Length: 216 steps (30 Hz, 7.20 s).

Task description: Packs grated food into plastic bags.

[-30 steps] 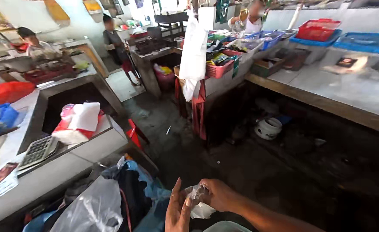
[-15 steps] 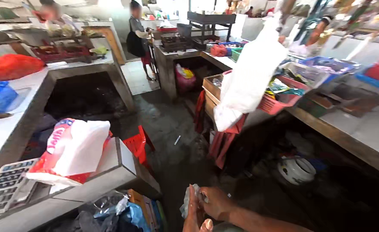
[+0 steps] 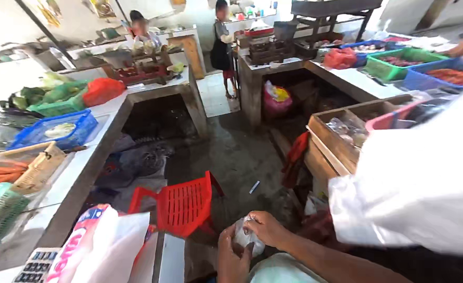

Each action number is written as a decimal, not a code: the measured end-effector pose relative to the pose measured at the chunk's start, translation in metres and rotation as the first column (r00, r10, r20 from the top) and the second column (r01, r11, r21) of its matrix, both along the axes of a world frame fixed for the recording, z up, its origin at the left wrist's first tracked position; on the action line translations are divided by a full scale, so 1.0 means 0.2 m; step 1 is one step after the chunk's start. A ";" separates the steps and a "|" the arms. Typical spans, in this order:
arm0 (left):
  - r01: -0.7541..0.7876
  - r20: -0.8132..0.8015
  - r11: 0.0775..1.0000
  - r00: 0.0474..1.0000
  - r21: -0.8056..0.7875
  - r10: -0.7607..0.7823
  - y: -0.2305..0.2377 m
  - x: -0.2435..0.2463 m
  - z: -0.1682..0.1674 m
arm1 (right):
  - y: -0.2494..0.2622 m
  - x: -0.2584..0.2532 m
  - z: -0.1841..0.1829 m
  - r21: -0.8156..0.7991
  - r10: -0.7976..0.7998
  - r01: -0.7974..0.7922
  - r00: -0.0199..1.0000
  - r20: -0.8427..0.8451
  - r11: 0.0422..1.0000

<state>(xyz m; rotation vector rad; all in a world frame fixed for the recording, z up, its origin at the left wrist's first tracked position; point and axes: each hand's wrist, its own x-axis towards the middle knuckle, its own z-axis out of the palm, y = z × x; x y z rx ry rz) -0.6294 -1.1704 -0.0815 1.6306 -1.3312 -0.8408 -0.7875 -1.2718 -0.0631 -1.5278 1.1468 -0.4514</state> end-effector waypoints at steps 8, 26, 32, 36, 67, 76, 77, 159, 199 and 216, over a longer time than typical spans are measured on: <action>-0.175 -0.044 0.977 0.984 -0.121 0.170 -0.91 -0.09 -0.05 | -0.86 0.07 0.20 0.148 0.045 -0.073 0.982 0.185 0.986; 0.171 -0.067 0.866 0.971 -0.471 -0.228 -3.27 0.34 -0.01 | -2.87 0.33 0.32 -0.035 -0.230 0.269 0.879 0.417 0.963; 0.189 -0.115 0.845 0.953 -0.500 -0.281 -3.90 0.51 0.14 | -3.46 0.47 0.38 -0.124 -0.202 0.303 0.838 0.506 0.945; 0.223 -0.023 0.846 0.964 -0.484 -0.267 -4.31 0.61 0.21 | -3.87 0.55 0.40 -0.106 -0.186 0.290 0.812 0.553 0.951; 0.014 0.160 0.887 0.985 -0.461 0.067 -6.92 2.37 0.53 | -6.80 2.28 0.57 -0.422 0.273 -0.052 0.832 0.483 0.905; -0.055 -0.226 0.882 0.972 -0.468 -0.059 -7.21 2.65 0.17 | -7.12 2.53 0.37 -0.373 0.278 -0.130 0.883 0.379 0.919; -0.087 -0.309 0.876 0.948 -0.474 -0.073 -7.22 2.66 0.16 | -7.15 2.52 0.38 -0.398 0.271 -0.119 0.896 0.351 0.910; -0.053 0.161 0.912 0.979 -0.407 0.129 -7.27 2.68 0.27 | -7.19 2.71 0.22 -0.727 0.254 -0.367 0.930 -0.267 0.581; -0.121 0.246 0.970 0.954 -0.208 0.172 -7.24 2.72 0.40 | -7.40 2.73 0.33 0.095 0.358 -0.413 0.865 0.350 0.906; -0.060 0.646 0.945 0.744 0.320 -0.172 -7.03 2.81 0.27 | -7.44 2.65 0.11 -0.469 0.303 -0.355 0.935 -0.184 0.809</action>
